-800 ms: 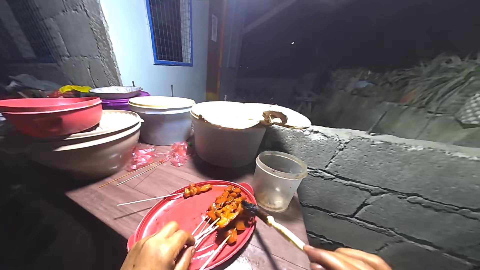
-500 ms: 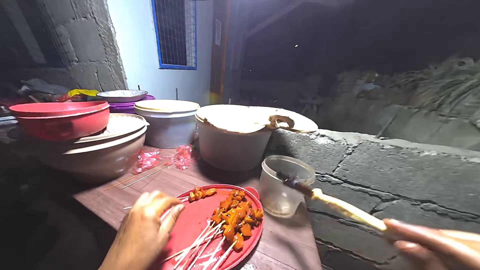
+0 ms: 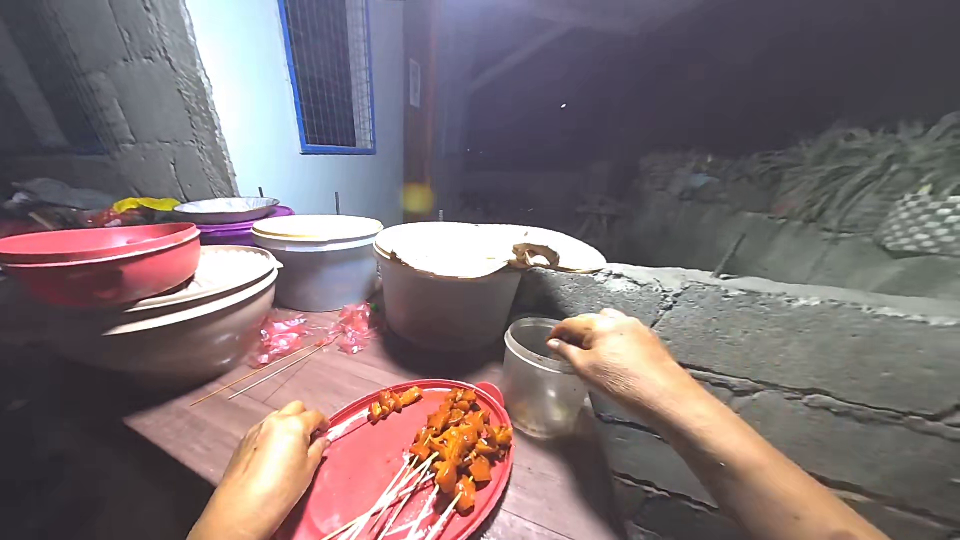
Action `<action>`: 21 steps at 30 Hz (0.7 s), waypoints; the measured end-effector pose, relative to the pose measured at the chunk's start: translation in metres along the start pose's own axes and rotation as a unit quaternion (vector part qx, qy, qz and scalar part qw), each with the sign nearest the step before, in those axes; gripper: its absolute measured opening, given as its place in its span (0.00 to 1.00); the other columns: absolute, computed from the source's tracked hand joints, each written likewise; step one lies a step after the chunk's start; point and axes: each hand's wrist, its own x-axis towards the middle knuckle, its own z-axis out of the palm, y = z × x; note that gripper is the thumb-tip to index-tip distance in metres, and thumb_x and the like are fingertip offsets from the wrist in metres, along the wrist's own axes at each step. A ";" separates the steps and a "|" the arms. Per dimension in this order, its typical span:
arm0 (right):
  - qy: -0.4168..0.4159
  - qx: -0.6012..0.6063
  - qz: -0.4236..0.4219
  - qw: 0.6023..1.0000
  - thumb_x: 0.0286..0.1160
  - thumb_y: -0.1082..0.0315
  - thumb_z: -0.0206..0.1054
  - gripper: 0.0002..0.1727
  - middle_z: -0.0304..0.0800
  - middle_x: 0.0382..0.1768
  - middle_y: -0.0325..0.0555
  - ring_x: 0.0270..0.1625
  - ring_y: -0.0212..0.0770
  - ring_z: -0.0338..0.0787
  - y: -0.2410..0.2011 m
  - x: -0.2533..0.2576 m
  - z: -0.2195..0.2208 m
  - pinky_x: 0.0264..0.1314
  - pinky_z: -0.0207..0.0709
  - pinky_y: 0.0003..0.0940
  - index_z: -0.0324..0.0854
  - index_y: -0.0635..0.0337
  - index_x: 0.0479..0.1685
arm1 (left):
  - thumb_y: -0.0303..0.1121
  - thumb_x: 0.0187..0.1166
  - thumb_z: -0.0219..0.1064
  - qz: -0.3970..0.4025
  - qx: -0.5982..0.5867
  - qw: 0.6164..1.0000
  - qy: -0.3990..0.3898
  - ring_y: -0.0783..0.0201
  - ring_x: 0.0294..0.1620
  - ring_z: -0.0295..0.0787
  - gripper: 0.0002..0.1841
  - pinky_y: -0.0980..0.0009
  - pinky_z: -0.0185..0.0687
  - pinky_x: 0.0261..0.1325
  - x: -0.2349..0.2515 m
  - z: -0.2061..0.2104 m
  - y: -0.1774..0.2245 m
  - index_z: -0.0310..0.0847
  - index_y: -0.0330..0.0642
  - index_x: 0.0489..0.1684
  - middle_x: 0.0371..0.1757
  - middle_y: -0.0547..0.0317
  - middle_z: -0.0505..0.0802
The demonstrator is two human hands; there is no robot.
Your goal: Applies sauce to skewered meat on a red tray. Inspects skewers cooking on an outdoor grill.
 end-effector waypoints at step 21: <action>0.235 0.264 -0.112 0.929 0.80 0.66 0.63 0.13 0.92 0.41 0.41 0.44 0.28 0.90 -0.018 -0.102 -0.024 0.52 0.86 0.27 0.90 0.66 0.48 | 0.34 0.79 0.62 0.182 -0.091 0.966 0.159 0.64 0.38 0.90 0.12 0.69 0.87 0.43 -0.043 -0.006 0.025 0.94 0.46 0.42 0.37 0.58 0.92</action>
